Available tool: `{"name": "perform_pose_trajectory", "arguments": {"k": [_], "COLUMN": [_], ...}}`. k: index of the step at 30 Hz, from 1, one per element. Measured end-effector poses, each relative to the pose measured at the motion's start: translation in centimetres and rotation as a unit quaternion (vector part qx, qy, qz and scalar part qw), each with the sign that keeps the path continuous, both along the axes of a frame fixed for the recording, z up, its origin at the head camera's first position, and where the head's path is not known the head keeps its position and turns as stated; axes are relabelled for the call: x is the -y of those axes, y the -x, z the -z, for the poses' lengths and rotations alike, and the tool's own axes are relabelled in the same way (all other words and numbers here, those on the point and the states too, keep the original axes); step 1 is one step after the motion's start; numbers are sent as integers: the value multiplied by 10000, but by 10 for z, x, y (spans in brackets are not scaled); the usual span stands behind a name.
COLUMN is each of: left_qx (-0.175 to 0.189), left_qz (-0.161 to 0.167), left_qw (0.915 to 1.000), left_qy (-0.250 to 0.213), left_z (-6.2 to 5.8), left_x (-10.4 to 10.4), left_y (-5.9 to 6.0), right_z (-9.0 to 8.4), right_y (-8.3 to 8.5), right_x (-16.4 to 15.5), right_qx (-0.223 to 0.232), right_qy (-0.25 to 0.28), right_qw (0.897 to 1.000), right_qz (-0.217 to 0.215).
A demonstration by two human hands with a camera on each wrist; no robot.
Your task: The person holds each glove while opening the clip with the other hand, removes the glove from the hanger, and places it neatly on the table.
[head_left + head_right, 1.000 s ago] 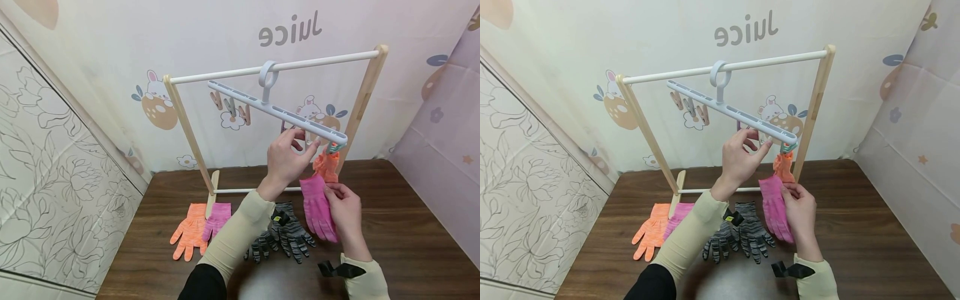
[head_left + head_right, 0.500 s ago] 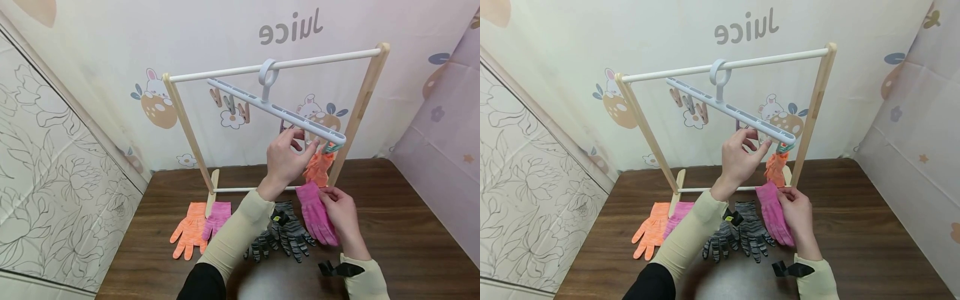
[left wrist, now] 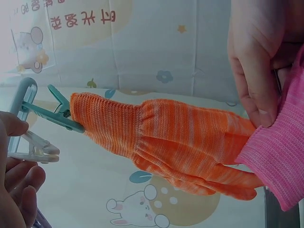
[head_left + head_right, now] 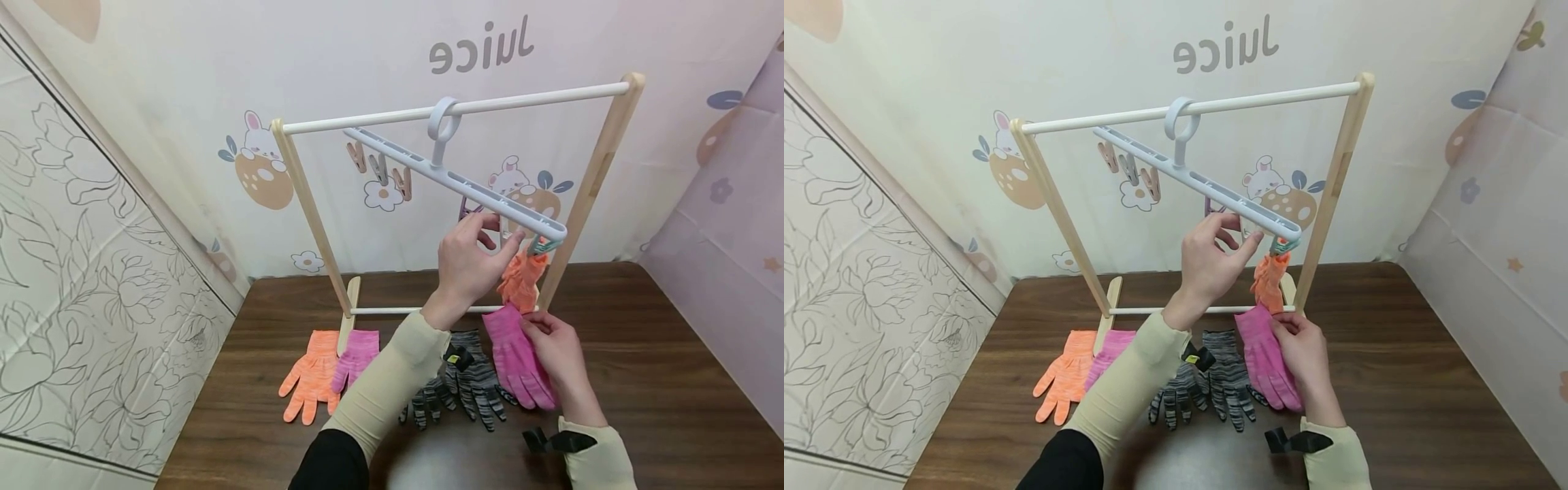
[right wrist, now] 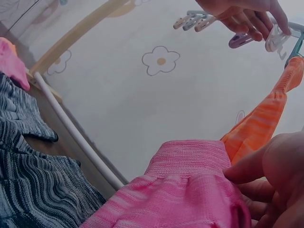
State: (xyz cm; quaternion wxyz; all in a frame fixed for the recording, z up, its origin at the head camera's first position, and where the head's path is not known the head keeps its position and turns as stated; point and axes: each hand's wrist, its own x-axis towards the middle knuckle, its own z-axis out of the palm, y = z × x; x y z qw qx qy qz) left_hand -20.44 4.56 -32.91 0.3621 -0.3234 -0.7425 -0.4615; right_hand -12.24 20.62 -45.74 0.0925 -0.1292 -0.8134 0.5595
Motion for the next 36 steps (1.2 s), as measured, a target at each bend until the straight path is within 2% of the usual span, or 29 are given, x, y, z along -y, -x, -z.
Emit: {"name": "perform_pose_trajectory", "arguments": {"k": [10, 17, 24, 29, 36], "left_qx": [19, 18, 32, 8, 41], "left_qz": [50, 13, 9, -2, 104], "left_qw": [10000, 10000, 10000, 10000, 9999], "left_qy": [-6, 44, 4, 30, -13], "left_z": [0, 0, -1, -1, 0], "left_x": [0, 0, 1, 1, 2], "left_y": [-1, -1, -2, -1, -2], "right_z": [11, 17, 22, 22, 26], "right_y": [8, 12, 15, 16, 15], "right_x": [-6, -10, -13, -15, -19], "right_qx": [81, 279, 171, 146, 383], "right_qy": [40, -500, -1288, -1506, -1702], "right_qw": [9999, 9983, 9915, 9885, 9845], "right_qz": [48, 80, 51, 14, -167]}}
